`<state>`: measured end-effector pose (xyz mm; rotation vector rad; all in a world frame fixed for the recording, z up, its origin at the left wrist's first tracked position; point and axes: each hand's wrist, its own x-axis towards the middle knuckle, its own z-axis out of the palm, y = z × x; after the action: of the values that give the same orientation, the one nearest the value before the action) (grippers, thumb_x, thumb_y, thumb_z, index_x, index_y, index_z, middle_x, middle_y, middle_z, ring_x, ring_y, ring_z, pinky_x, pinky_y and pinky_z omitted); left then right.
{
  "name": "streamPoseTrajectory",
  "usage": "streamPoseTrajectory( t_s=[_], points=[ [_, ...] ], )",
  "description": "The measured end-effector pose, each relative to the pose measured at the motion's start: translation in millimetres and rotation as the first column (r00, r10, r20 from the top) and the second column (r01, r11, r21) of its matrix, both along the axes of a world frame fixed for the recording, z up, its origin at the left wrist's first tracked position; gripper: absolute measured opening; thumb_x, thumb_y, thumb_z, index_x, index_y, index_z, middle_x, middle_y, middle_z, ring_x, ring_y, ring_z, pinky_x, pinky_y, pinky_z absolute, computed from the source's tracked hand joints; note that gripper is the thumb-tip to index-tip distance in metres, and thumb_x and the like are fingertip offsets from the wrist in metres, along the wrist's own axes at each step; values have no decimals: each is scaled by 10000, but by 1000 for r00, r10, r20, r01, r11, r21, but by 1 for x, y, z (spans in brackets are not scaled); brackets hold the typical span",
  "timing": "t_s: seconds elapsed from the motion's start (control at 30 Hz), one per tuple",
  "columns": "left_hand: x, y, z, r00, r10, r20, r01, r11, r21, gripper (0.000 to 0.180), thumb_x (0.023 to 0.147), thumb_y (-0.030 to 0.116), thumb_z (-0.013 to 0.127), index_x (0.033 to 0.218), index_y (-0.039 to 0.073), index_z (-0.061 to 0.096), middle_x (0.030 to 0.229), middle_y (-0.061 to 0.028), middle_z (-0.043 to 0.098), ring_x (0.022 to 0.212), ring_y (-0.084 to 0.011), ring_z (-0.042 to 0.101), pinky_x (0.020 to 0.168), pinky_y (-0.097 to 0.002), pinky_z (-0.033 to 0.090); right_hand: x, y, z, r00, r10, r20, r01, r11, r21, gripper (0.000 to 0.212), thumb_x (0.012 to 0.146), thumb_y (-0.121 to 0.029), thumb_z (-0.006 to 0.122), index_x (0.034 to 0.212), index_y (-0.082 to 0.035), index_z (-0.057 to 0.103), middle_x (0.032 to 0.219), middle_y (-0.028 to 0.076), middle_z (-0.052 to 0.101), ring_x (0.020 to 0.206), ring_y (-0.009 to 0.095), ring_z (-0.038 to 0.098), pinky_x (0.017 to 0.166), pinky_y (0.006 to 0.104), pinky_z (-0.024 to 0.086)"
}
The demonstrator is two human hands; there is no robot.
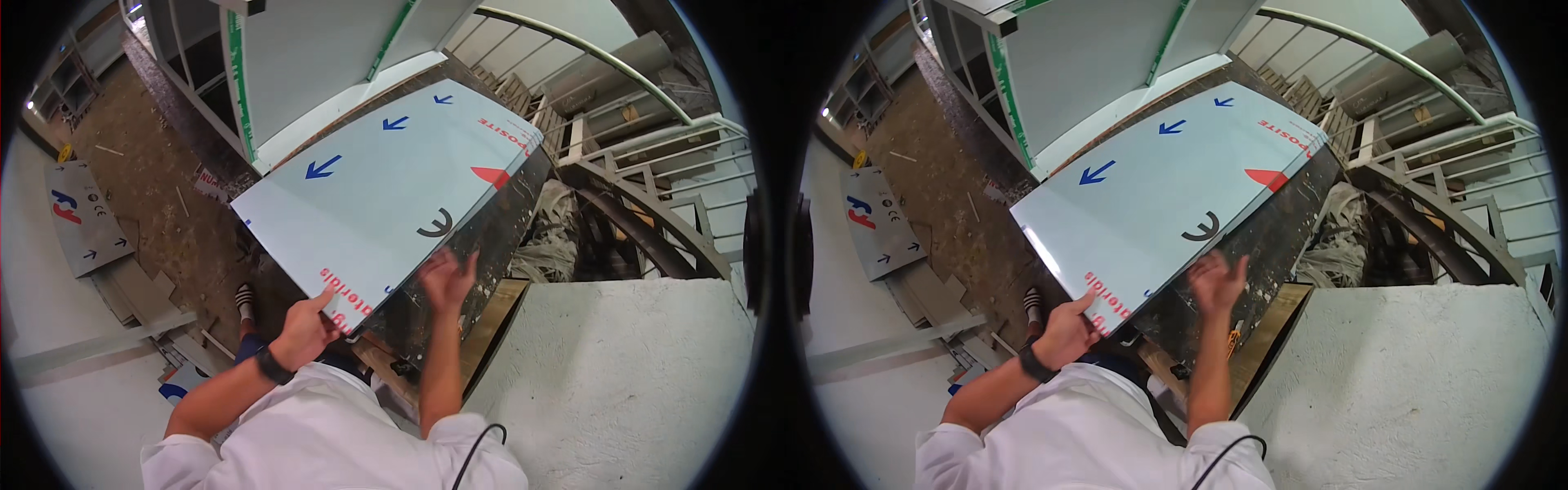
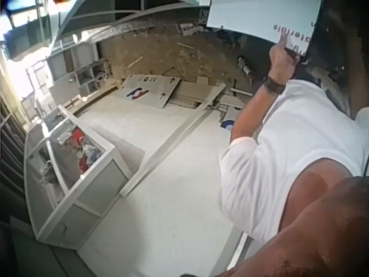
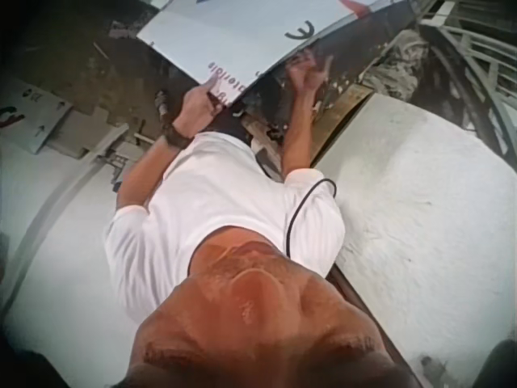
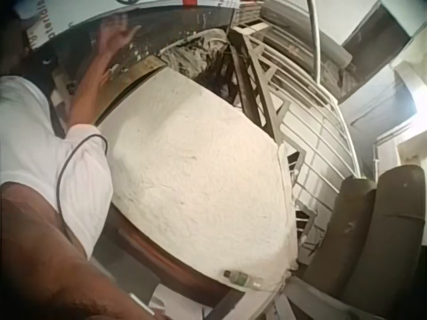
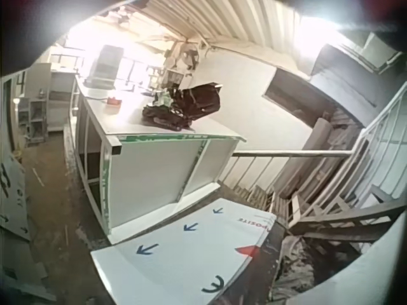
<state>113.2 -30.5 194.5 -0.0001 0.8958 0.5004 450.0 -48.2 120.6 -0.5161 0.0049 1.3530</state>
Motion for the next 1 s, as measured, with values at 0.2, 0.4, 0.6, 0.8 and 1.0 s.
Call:
streamPoseTrajectory(
  t_s=[0.2,0.4,0.6,0.8,1.0],
  points=[
    [68,-2,-72,983,-180,35,179,983,42,352,1073,331,596,1156,-7,641,930,-117,721,678,-155,650,581,-232,513,-70,-76,-31,957,25,288,15,991,-135,420,1002,-377,659,1248,-37,633,998,125,715,821,216,682,754,381,565],
    [93,-12,-116,956,-294,23,290,952,96,401,1077,358,585,1197,-24,616,961,-154,720,763,-199,696,679,-274,590,-49,-102,-59,837,169,520,94,892,-442,314,938,-103,752,1227,-43,646,1027,81,715,759,137,671,655,296,570],
    [100,-19,-156,926,-361,-109,366,930,24,378,1082,315,584,1202,-42,607,1007,-192,728,839,-226,734,732,-275,630,-47,-104,-92,869,278,410,80,738,-670,332,920,-118,784,1209,-42,638,949,80,715,715,158,684,640,277,576],
    [98,-7,-161,893,-426,-142,428,903,-19,402,1077,319,592,1210,-61,598,1050,-212,720,879,-242,740,777,-291,640,-52,-101,-97,875,230,426,98,777,-622,271,920,-116,786,1145,-26,665,899,82,717,708,155,685,623,281,582],
    [94,-13,-177,901,-418,-116,424,905,28,461,1072,335,590,1248,-91,574,1042,-221,711,911,-271,740,820,-322,635,-53,-104,-102,837,292,462,98,751,-653,224,920,-114,785,1093,-10,688,861,86,720,702,159,686,608,286,586]
  ],
)
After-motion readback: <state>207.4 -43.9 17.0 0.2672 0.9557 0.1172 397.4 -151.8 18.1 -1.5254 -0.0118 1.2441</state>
